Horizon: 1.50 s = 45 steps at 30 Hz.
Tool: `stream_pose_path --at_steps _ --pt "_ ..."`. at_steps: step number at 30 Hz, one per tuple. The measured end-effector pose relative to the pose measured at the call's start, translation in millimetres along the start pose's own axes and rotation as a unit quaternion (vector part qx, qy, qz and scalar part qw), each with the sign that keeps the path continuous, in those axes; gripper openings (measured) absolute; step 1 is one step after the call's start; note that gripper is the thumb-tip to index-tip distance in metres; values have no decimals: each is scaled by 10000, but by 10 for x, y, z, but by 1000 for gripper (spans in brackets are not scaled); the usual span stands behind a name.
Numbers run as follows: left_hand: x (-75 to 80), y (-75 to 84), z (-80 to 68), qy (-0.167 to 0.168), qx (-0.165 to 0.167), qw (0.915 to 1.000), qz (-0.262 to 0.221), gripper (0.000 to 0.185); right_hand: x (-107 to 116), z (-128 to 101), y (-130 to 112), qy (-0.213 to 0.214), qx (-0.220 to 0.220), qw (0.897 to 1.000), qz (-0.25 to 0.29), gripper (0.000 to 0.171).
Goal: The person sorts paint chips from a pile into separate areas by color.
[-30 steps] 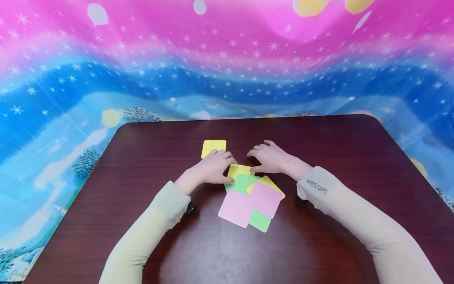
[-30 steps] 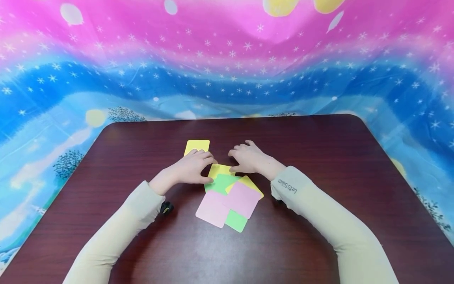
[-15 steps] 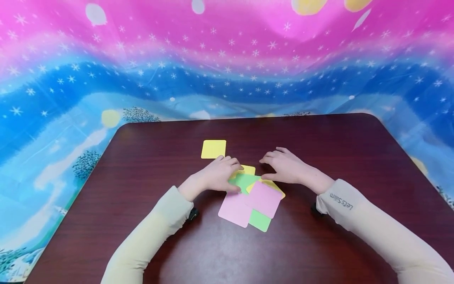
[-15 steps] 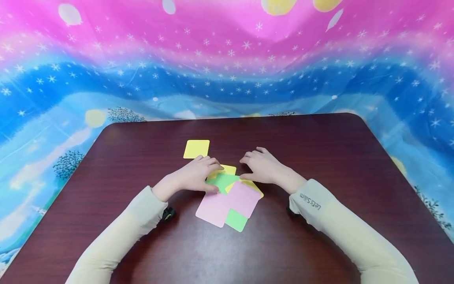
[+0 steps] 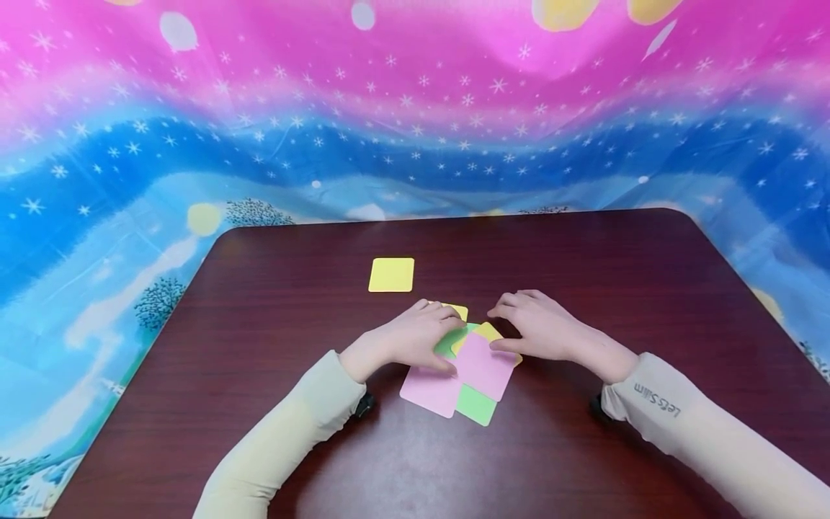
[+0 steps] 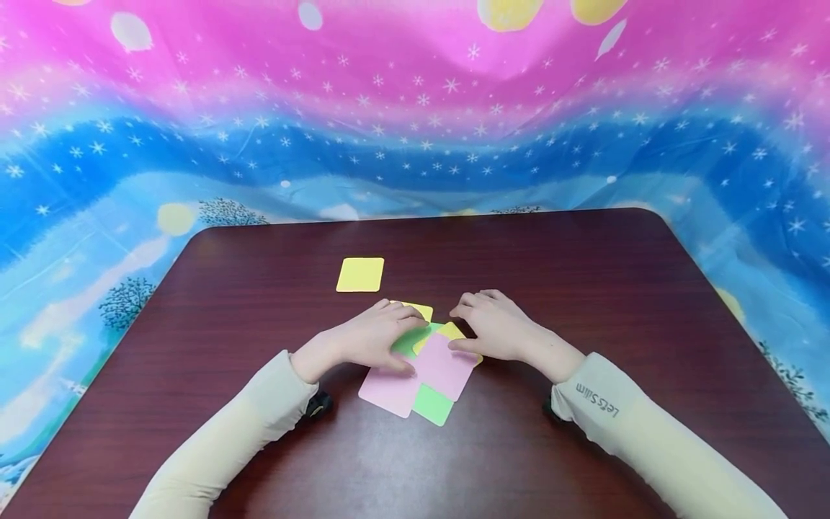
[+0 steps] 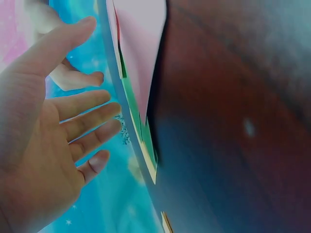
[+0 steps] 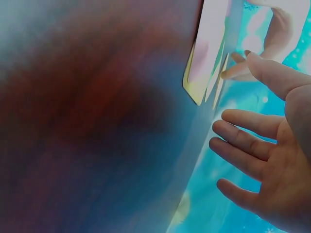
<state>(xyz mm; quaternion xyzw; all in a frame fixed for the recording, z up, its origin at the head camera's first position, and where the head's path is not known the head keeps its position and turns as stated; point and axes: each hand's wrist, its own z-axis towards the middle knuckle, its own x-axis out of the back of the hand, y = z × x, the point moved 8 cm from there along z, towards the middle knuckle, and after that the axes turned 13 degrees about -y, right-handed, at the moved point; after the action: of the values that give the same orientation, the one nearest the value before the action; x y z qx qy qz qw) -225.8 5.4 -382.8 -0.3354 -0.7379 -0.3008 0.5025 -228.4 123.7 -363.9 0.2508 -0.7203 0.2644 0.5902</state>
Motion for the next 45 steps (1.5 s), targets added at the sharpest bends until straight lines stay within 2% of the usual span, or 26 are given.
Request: stream_pose_path --at_steps 8,14,19,26,34,45 --pt "-49 128 73 -56 -243 9997 -21 70 -85 -166 -74 20 -37 10000 33 51" --pt "-87 184 109 -290 -242 9993 -67 75 -150 -239 -123 -23 -132 9999 5 59" --pt "-84 216 123 -347 -273 9990 -50 78 -212 -260 -166 -49 -161 9998 -71 68" --pt "-85 257 164 -458 -297 9985 49 79 -231 -264 -217 158 -119 9997 -114 75" --pt "-92 283 197 -405 -263 9987 190 77 -232 -267 -283 307 -47 9989 -338 79" --pt "-87 293 211 -334 -192 9989 284 71 -243 -265 -282 261 -54 9984 -492 79"
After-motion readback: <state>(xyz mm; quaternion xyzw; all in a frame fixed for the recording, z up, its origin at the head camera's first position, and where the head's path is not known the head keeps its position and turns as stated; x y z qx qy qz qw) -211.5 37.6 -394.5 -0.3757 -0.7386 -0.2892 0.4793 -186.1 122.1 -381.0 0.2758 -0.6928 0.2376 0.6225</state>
